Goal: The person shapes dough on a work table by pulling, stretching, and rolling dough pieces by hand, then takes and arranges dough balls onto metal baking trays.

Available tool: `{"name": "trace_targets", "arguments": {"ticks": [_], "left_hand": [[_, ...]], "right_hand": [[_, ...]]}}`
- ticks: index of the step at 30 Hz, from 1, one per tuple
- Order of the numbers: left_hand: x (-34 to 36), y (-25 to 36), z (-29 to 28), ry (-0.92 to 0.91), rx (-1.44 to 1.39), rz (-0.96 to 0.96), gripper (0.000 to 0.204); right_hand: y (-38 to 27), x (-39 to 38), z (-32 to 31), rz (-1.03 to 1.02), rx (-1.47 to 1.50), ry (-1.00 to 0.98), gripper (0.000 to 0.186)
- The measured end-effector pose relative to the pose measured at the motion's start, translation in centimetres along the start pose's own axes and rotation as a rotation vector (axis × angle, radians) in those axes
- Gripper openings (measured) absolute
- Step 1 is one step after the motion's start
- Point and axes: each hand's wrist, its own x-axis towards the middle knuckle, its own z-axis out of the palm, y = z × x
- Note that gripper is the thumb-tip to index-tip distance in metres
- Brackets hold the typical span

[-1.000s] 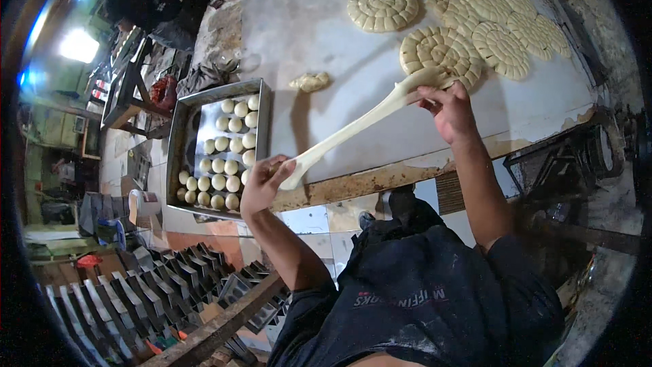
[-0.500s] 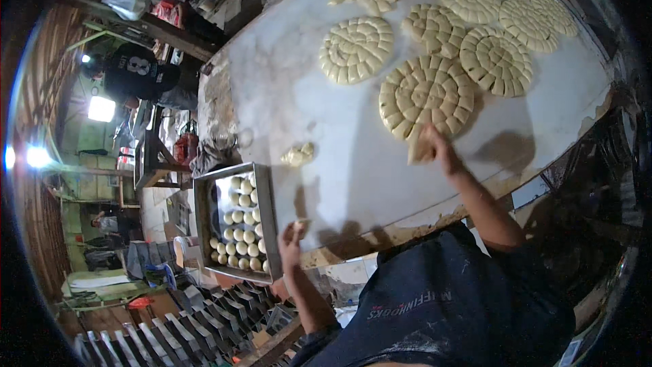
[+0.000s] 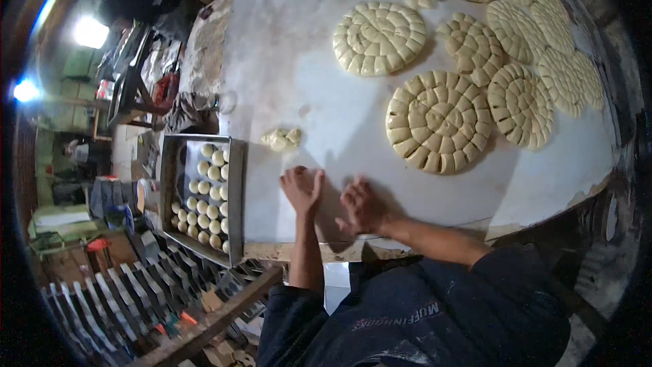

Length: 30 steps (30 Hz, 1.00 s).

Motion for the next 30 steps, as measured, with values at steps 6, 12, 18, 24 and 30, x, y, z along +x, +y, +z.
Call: {"name": "trace_targets", "arguments": {"ticks": [6,12,18,24,30], "left_hand": [[-10.5,-3.4,-2.9,-0.281,0.025,0.43,0.034],[-2.6,-8.0,-2.1,-0.001,0.035,0.153,0.018],[-8.0,-5.2,1.6,-0.151,0.036,0.253,0.018],[-6.9,-13.1,-2.1,0.111,-0.49,-0.222,0.024],[0.9,-5.0,-1.0,-0.414,0.16,-0.068,0.016]], "right_hand": [[2.0,-6.7,-3.7,-0.323,-0.03,-0.27,0.024],[4.1,1.3,-2.0,-0.142,-0.135,-0.169,0.019],[-3.0,-0.8,-0.9,-0.404,-0.099,-0.233,0.021],[3.6,2.4,-2.3,-0.251,-0.188,-0.237,0.014],[-2.8,5.2,3.3,0.126,-0.046,-0.001,0.016]]}}
